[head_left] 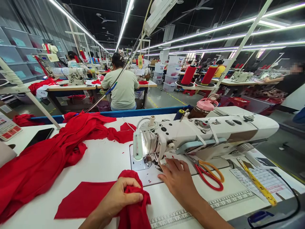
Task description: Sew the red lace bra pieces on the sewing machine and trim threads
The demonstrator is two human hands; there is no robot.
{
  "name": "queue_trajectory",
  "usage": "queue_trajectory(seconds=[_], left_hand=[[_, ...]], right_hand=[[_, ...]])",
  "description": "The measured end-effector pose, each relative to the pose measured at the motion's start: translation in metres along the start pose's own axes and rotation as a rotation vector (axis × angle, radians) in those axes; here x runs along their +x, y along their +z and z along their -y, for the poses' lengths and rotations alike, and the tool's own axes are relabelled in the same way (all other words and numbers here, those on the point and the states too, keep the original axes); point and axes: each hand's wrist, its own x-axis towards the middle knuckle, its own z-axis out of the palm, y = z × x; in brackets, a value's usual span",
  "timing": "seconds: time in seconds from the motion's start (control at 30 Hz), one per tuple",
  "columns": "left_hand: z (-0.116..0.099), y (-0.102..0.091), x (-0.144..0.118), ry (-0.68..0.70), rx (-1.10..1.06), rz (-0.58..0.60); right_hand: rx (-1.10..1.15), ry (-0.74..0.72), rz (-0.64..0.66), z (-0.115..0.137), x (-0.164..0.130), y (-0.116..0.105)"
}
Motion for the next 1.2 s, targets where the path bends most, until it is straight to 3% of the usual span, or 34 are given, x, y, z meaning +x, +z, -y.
queue_trajectory(seconds=[0.07, 0.13, 0.2, 0.43, 0.6, 0.73, 0.97, 1.2], left_hand=[[0.004, 0.0, 0.003, 0.038, 0.031, -0.002], [0.008, -0.001, 0.006, 0.069, 0.075, -0.006], [0.01, -0.001, 0.008, 0.095, 0.113, -0.004], [0.006, -0.001, 0.007, 0.132, 0.14, -0.003], [0.008, 0.0, 0.007, 0.131, 0.131, 0.07], [0.01, 0.0, 0.007, 0.15, 0.132, 0.103], [0.01, -0.001, 0.007, 0.133, 0.155, 0.041], [0.01, -0.005, 0.006, 0.183, 0.16, 0.035]], right_hand=[[0.297, 0.013, 0.047, 0.015, 0.003, -0.014], [0.617, 0.073, 0.191, 0.034, 0.006, -0.028], [0.769, 0.128, 0.293, 0.049, 0.01, -0.035], [0.745, 0.111, 0.317, 0.06, 0.014, -0.028], [0.713, -0.01, 0.309, 0.06, 0.018, -0.032], [0.704, -0.064, 0.375, 0.059, 0.023, -0.034], [0.919, 0.165, 0.494, 0.051, 0.025, -0.03], [1.154, 0.258, 0.538, 0.048, 0.015, -0.028]])
